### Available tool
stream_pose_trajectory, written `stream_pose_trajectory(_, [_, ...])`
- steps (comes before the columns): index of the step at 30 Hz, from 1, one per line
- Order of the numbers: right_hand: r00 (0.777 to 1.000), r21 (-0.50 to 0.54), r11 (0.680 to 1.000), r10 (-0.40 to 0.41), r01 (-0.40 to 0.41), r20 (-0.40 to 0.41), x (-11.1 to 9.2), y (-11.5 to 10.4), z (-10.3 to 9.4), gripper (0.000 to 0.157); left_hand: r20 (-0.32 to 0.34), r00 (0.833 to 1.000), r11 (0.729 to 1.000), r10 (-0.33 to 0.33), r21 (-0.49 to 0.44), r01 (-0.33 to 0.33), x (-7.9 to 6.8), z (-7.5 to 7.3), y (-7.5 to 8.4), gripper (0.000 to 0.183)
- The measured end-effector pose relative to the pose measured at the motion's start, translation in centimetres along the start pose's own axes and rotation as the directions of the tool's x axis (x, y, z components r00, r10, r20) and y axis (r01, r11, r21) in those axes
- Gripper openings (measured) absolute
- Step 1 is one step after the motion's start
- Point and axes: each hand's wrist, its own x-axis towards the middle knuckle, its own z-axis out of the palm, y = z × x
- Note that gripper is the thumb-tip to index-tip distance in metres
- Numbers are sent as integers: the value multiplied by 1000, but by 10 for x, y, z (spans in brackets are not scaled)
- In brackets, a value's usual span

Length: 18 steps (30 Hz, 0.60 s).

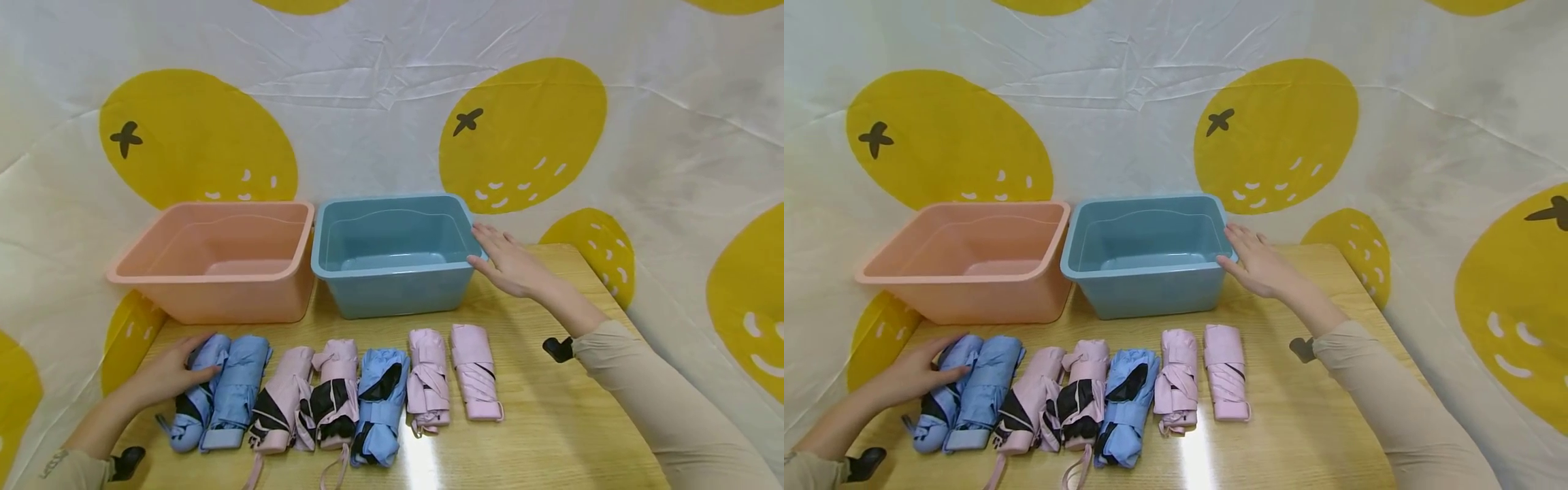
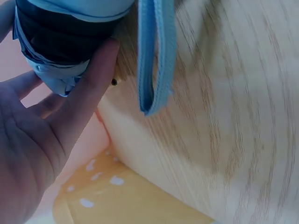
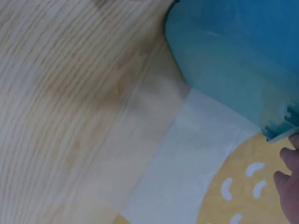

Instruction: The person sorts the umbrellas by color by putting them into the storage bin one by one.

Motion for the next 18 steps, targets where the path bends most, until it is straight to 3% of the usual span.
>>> stream_pose_trajectory(12, [1000, -23, 1000, -15, 15, -1, 1, -3, 3, 76, -44, 999, 999, -10, -50, 8, -6, 5, 0, 79])
stream_pose_trajectory(18, [1000, -1, 1000, -10, 10, -7, -1, -2, 5, 76, -120, 993, 996, 2, -88, -12, -7, 4, 3, 78])
